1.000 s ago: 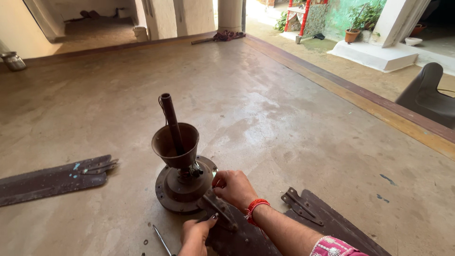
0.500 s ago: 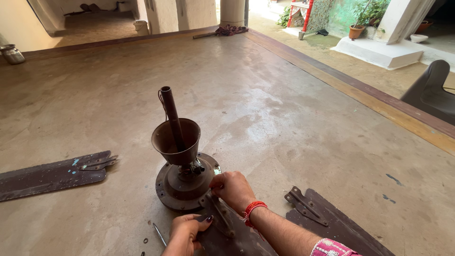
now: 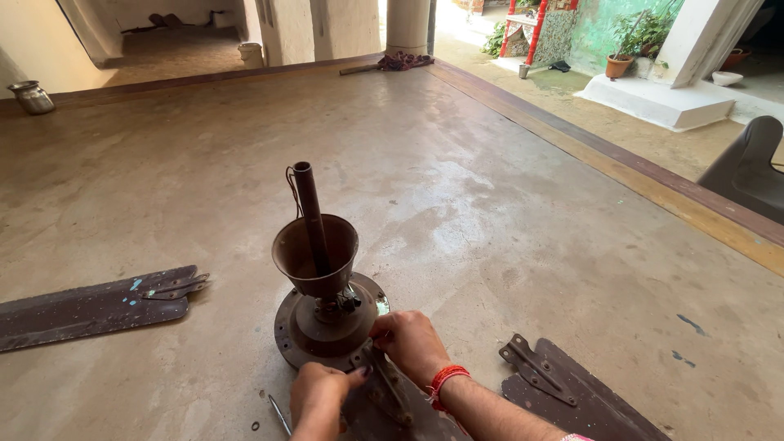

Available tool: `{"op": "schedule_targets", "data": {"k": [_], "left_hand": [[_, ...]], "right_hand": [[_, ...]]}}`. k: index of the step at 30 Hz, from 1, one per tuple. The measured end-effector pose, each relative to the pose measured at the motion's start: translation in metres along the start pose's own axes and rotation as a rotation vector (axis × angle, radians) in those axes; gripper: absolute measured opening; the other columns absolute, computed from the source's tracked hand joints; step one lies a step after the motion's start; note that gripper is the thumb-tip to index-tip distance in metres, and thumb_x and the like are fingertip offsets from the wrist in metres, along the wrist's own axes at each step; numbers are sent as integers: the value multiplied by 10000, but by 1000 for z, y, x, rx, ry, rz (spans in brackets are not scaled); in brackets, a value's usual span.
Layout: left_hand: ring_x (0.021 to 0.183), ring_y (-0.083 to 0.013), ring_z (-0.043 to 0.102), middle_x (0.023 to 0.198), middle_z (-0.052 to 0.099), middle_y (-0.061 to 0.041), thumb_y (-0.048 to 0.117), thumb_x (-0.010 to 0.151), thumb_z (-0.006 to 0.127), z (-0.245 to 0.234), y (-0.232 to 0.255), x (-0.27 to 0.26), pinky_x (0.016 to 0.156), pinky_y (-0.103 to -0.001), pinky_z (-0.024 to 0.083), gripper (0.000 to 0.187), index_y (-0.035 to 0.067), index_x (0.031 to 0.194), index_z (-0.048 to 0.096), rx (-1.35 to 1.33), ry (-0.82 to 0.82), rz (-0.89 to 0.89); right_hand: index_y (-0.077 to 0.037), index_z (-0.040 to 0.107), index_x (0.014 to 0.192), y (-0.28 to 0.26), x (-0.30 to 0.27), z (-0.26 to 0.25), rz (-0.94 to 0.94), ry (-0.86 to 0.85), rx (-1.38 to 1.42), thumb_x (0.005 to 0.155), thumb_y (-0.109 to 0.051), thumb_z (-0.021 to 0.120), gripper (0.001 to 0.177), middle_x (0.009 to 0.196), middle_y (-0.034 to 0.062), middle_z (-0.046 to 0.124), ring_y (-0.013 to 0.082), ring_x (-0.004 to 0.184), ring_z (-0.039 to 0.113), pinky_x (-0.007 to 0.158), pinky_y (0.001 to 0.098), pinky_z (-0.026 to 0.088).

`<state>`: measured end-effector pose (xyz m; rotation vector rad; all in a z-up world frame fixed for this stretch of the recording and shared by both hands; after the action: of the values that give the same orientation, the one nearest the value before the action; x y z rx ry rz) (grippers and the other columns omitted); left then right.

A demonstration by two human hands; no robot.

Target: The person attaches fan blades to the motor housing using a screwdriver and screws. They align each blade, insert screws, and tighten them to secure the blades to the central hub.

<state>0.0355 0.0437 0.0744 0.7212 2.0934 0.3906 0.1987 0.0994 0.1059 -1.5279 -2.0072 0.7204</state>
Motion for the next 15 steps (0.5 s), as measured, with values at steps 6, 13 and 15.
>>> {"op": "schedule_targets", "data": {"k": [6, 13, 15], "left_hand": [[1089, -187, 648, 1019, 734, -5, 406, 805, 868, -8, 21, -25, 977, -405, 498, 413, 178, 1094, 680, 504, 351, 450], [1022, -216, 652, 961, 707, -9, 233, 765, 886, -7, 25, -13, 898, -373, 527, 235, 157, 943, 754, 228, 301, 579], [978, -212, 679, 927, 733, -16, 208, 756, 890, -6, 24, -7, 875, -375, 537, 219, 146, 924, 764, 171, 281, 549]], "right_hand": [[-112, 820, 990, -1, -3, -3, -11, 29, 30, 834, -30, 733, 196, 920, 60, 805, 167, 812, 782, 781, 301, 623], [-66, 816, 991, 7, -9, 3, 205, 75, 246, 811, -20, 764, 193, 920, 78, 821, 151, 744, 768, 715, 292, 627], [-65, 811, 1003, 9, -5, 4, 258, 63, 285, 830, -22, 755, 187, 917, 68, 819, 132, 713, 758, 681, 280, 630]]}}
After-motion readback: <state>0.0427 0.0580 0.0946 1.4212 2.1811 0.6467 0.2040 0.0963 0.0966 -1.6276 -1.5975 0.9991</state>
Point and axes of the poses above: each hand's wrist, its own x-axis towards the middle knuckle, its own z-axis out of the palm, y = z × x, the point moved 5 cm from there along x, towards the middle knuckle
